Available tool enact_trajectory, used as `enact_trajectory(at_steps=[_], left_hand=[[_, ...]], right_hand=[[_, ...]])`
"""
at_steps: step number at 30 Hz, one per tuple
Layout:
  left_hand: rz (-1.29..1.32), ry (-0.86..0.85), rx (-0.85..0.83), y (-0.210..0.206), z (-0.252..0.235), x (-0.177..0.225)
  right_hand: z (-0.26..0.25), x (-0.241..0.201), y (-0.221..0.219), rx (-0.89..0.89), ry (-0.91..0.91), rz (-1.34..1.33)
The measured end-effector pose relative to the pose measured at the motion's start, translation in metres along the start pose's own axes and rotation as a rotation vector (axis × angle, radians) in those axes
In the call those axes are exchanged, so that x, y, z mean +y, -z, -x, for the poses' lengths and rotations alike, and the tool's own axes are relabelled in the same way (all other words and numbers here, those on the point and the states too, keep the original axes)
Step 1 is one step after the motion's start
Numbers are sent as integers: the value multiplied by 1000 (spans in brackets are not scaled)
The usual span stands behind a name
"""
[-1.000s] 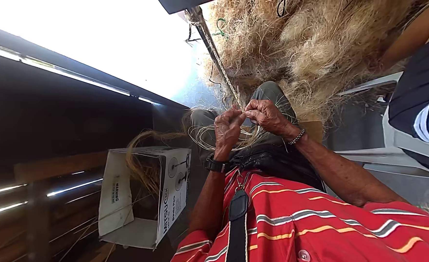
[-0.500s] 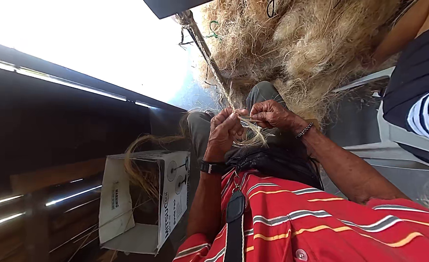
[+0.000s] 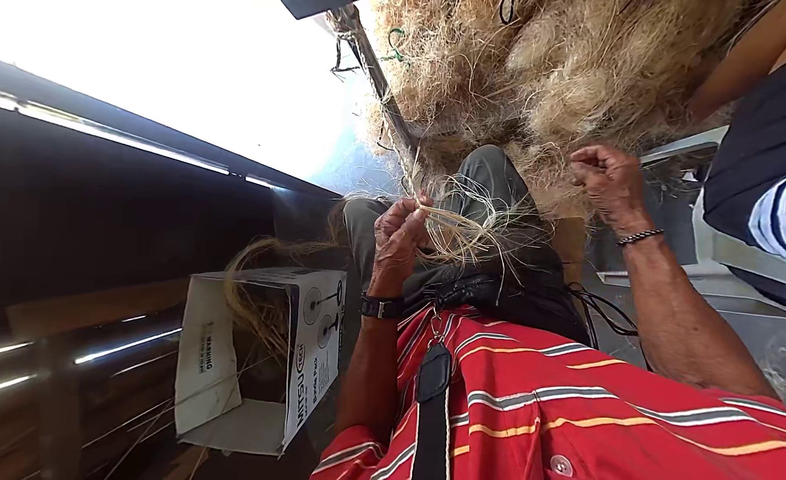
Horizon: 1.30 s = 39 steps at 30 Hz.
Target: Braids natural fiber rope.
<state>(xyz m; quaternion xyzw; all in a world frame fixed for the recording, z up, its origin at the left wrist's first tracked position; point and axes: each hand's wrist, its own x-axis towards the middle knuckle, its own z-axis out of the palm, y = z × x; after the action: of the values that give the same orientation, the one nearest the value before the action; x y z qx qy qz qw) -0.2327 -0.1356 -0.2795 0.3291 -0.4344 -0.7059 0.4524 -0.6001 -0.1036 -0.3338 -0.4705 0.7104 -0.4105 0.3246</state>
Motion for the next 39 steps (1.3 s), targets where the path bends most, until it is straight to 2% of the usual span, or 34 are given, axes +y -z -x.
enact_trajectory(at_steps=[3, 11, 15, 20, 25, 31, 35, 39], left_hand=[[-106, 19, 27, 1, 3, 0], [-494, 55, 139, 7, 8, -1], [-609, 72, 230, 10, -2, -4], [-881, 110, 284, 21, -4, -1], [-884, 96, 312, 33, -4, -4], [-875, 157, 279, 44, 0, -6], [-869, 118, 225, 48, 10, -13], [-936, 91, 279, 40, 9, -9]], right_hand=[[8, 7, 4, 80, -10, -38], [23, -6, 2, 59, -46, -1], [14, -12, -3, 38, 1, 8], [-4, -26, -15, 3, 39, 49], [-10, -20, -23, -138, 3, 173], [-9, -11, -23, -224, -14, 231], [-10, -10, -14, -302, -39, 275], [-14, -10, -15, -372, -13, 285]])
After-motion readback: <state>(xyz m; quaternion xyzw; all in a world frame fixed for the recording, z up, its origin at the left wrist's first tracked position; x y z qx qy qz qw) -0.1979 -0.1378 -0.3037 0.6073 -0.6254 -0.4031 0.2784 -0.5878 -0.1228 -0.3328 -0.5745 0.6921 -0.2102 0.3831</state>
